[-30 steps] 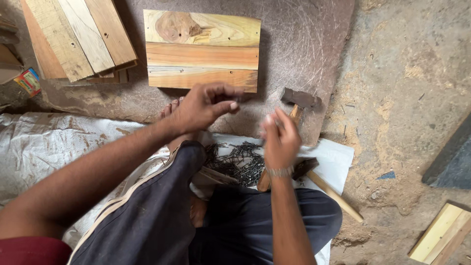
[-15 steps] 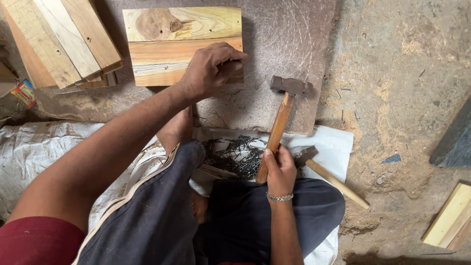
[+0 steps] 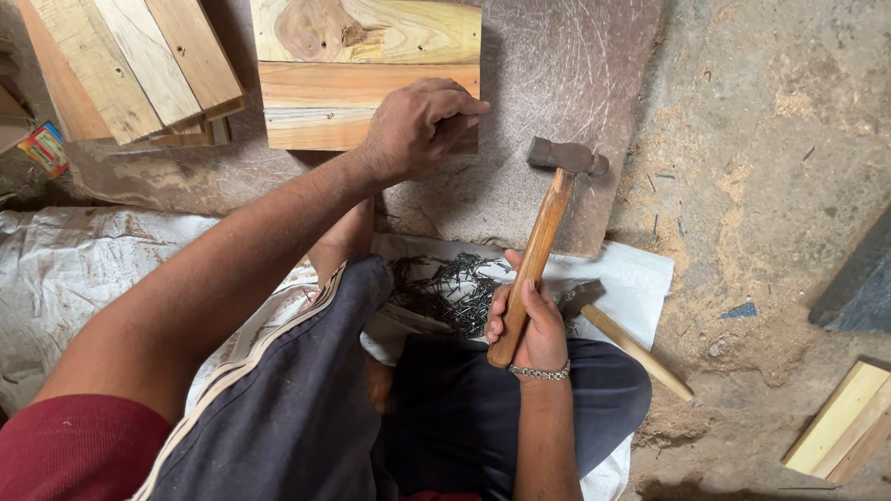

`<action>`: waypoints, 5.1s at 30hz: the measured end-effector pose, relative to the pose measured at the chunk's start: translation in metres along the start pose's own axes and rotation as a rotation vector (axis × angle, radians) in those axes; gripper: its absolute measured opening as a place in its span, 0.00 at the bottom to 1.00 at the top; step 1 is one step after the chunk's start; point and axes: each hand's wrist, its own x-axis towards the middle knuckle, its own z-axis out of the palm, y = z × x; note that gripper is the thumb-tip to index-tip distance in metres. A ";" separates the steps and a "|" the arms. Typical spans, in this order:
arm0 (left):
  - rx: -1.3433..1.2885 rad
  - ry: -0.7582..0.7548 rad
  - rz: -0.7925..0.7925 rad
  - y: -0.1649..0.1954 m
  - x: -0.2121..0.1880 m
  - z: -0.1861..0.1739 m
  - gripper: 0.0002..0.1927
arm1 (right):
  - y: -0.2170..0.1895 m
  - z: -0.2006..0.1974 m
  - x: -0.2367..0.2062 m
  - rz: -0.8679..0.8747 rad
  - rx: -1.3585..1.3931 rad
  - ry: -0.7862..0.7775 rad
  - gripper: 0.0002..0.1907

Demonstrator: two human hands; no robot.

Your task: The person assembles a small wooden frame by nailing wooden planks together using a hammer and nails. They repeatedly position the planks, insert nails, and hammer them into place to form a rectangular frame.

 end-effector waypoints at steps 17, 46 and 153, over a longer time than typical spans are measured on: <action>0.041 0.036 0.074 -0.005 -0.005 0.004 0.06 | -0.013 0.081 -0.017 -0.168 -0.935 0.449 0.40; -0.238 -0.033 -0.133 -0.002 -0.011 -0.019 0.55 | -0.020 0.112 -0.012 -0.598 -1.664 0.301 0.31; -1.118 -0.365 -0.613 0.038 -0.099 -0.033 0.09 | -0.087 0.211 0.257 -0.271 -1.947 0.081 0.07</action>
